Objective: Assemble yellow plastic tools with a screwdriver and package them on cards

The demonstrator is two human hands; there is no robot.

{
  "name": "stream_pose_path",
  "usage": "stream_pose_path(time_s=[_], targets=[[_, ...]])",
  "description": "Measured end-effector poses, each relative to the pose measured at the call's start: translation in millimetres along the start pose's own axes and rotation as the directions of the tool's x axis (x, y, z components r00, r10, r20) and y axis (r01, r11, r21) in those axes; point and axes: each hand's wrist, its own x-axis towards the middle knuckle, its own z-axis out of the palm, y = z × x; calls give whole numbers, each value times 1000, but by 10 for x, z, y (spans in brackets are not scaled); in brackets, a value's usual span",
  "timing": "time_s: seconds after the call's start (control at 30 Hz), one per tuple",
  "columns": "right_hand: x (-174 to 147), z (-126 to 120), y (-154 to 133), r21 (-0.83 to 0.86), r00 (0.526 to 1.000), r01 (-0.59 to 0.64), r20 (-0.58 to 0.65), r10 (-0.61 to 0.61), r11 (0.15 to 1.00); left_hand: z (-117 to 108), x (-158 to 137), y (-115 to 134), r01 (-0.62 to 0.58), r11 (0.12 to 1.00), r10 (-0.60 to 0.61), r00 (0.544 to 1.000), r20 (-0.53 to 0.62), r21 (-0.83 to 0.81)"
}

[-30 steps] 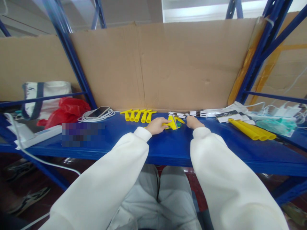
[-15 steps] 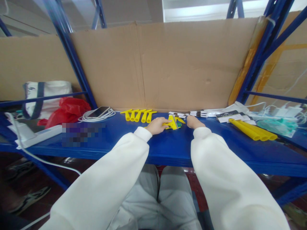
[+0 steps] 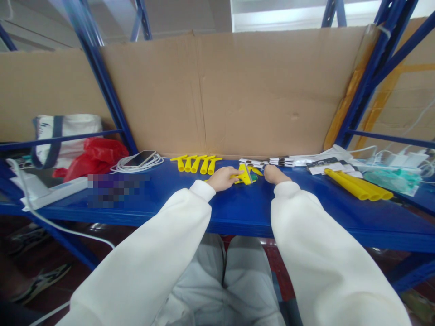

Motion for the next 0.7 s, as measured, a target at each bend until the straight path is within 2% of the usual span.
stream_pose_path(time_s=[0.07,0.13,0.23,0.3,0.4,0.57,0.7], targets=[[17,2,6,141,998,-2,-61,11,990,-9,-7,6,-4,1000,4,1000,2,0],[24,-10,-5,347,988,42,-156,14,937,-18,-14,16,-9,1000,9,1000,6,-2],[4,-42,-68,628,965,169,-263,3,759,-26,-21,37,-16,1000,16,1000,8,-9],[-17,-53,-136,728,958,233,-285,-23,645,-24,-23,52,-26,1000,26,1000,3,-10],[-27,-30,-238,755,943,313,-317,-97,577,-16,-20,65,-46,999,46,999,-3,-6],[15,49,-301,699,900,415,-409,-150,583,-8,-20,68,-79,997,79,997,5,8],[26,63,-286,699,895,433,-407,-181,569,-9,-28,78,-84,996,84,996,-1,27]])
